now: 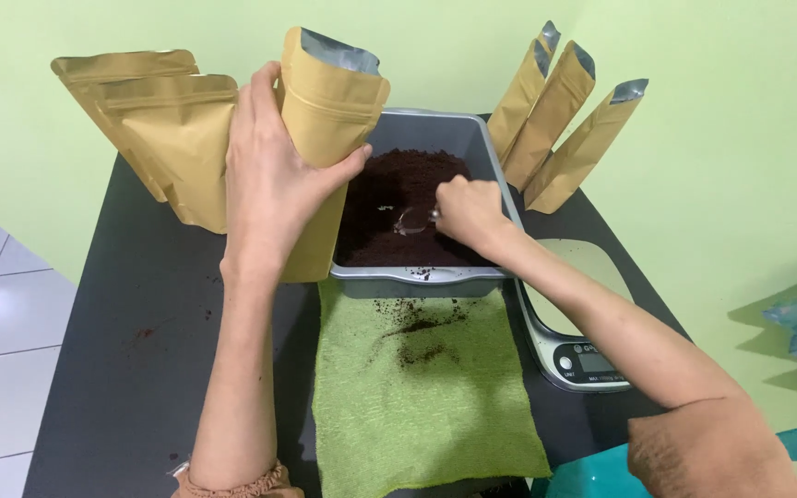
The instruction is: Filling paper bags with ground coffee using a spoon and weighing them on a scale.
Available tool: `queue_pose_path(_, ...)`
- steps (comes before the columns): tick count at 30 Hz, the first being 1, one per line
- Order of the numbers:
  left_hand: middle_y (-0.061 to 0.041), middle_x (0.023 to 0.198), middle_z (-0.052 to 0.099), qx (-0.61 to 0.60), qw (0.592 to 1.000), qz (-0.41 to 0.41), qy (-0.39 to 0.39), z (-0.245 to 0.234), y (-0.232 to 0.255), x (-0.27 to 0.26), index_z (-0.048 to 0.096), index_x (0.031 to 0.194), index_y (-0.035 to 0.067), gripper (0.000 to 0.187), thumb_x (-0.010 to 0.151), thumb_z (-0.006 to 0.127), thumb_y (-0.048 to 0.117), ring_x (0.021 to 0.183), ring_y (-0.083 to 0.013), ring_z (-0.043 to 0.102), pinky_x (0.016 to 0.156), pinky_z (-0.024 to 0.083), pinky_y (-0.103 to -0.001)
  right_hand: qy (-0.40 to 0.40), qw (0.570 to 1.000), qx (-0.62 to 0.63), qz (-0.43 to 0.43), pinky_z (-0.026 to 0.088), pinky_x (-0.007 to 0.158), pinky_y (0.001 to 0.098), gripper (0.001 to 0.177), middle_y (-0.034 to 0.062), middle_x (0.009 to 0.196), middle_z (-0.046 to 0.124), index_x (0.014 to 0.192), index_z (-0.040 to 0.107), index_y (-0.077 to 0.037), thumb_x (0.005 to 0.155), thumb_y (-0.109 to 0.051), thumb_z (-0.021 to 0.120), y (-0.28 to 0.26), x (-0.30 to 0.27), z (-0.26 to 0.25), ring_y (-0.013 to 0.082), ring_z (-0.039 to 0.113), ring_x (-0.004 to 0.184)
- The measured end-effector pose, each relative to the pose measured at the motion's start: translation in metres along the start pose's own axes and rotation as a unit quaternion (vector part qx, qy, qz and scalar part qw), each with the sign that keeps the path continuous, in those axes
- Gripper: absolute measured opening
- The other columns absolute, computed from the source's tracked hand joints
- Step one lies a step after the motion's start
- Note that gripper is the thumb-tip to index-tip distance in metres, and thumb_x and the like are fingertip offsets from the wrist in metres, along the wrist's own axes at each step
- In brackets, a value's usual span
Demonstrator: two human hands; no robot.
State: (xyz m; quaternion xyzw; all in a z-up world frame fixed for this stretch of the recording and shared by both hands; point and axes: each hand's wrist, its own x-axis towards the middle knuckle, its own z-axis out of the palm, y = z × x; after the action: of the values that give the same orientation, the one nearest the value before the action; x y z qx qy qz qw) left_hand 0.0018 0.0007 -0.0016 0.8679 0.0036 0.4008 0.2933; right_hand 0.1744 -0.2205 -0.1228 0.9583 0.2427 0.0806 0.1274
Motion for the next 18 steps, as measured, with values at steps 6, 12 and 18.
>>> queue_pose_path(6,-0.019,0.134,0.055,0.013,0.999,0.026,0.013,0.002,-0.004,0.000,0.039,0.141,0.000,0.093,0.080,0.097,0.039,0.121,-0.0357,0.054,0.096,0.049,-0.051,-0.061,0.982,0.170,-0.061,0.064,0.059,0.0427,0.023,0.0075,0.079,0.072,0.101,0.076,-0.012,0.105,-0.019,0.054,-0.037,-0.020,-0.037,0.0239,0.071,0.067)
queue_pose_path(12,-0.017,0.134,0.052,-0.025,1.000,0.001,-0.013,-0.002,-0.003,0.000,0.039,0.141,0.002,0.089,0.081,0.093,0.040,0.121,-0.0326,0.053,0.091,0.052,-0.050,-0.049,0.999,-0.003,0.014,0.048,0.046,0.0244,0.010,-0.0013,0.074,0.066,0.094,0.072,-0.015,0.097,-0.011,0.063,0.011,-0.009,-0.040,0.0105,0.059,0.059)
queue_pose_path(18,-0.018,0.129,0.053,0.016,0.998,0.047,-0.038,0.005,-0.009,0.000,0.037,0.144,0.000,0.093,0.081,0.093,0.037,0.113,-0.0365,0.054,0.091,0.048,-0.053,-0.010,0.988,-0.157,-0.005,0.058,0.050,0.0376,0.016,-0.0024,0.071,0.073,0.078,0.077,-0.015,0.090,-0.010,0.069,0.046,-0.003,0.002,0.0187,0.073,0.064)
